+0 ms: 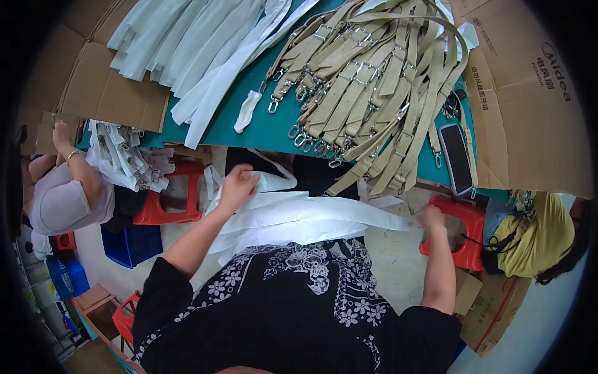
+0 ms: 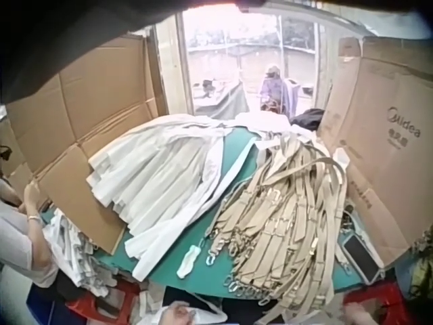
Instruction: Organizing and assembling belts or clothing straps with buckles at a production workbench.
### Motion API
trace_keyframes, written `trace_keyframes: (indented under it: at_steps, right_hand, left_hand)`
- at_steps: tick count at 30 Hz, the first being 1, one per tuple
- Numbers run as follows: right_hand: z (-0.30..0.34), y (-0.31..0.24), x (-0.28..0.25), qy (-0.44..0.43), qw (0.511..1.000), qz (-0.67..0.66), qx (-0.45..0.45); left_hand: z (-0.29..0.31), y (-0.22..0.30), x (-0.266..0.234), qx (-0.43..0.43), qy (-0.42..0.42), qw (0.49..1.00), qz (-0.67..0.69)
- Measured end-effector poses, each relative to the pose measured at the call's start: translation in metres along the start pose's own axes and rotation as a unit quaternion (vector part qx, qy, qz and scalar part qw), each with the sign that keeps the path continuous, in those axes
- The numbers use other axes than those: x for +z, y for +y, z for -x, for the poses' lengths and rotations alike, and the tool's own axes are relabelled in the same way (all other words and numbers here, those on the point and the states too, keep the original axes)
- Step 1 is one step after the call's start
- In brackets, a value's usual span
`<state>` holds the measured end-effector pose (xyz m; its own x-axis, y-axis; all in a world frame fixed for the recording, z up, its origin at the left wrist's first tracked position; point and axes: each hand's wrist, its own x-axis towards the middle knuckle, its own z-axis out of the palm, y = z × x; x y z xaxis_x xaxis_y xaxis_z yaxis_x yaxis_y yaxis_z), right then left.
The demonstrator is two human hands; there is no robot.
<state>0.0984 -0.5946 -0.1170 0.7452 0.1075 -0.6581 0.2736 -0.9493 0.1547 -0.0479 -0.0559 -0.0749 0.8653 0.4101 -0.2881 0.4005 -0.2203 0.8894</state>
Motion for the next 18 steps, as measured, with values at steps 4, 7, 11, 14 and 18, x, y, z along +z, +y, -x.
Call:
trace_keyframes:
  at_steps: [4, 7, 11, 14, 18]
  right_hand:
    - [0.007, -0.097, -0.046, 0.018, 0.949, -0.172, -0.265]
    - [0.046, -0.159, -0.106, -0.021, 0.945, -0.118, -0.304]
    - [0.084, -0.233, -0.157, 0.027, 0.885, -0.186, -0.427]
    - [0.084, -0.308, -0.161, 0.225, 0.765, -0.390, -0.460]
    - [0.047, -0.342, -0.154, 0.098, 0.691, -0.473, -0.538]
  left_hand:
    - [-0.053, -0.018, 0.037, -0.118, 0.097, 0.971, 0.182]
    - [-0.055, -0.023, 0.037, -0.223, 0.162, 0.885, 0.375]
    - [-0.009, -0.013, 0.012, -0.093, 0.158, 0.974, 0.132]
    - [0.016, 0.022, -0.003, 0.140, 0.007, 0.990, -0.035]
    - [0.005, 0.102, -0.029, 0.310, -0.079, 0.947, 0.005]
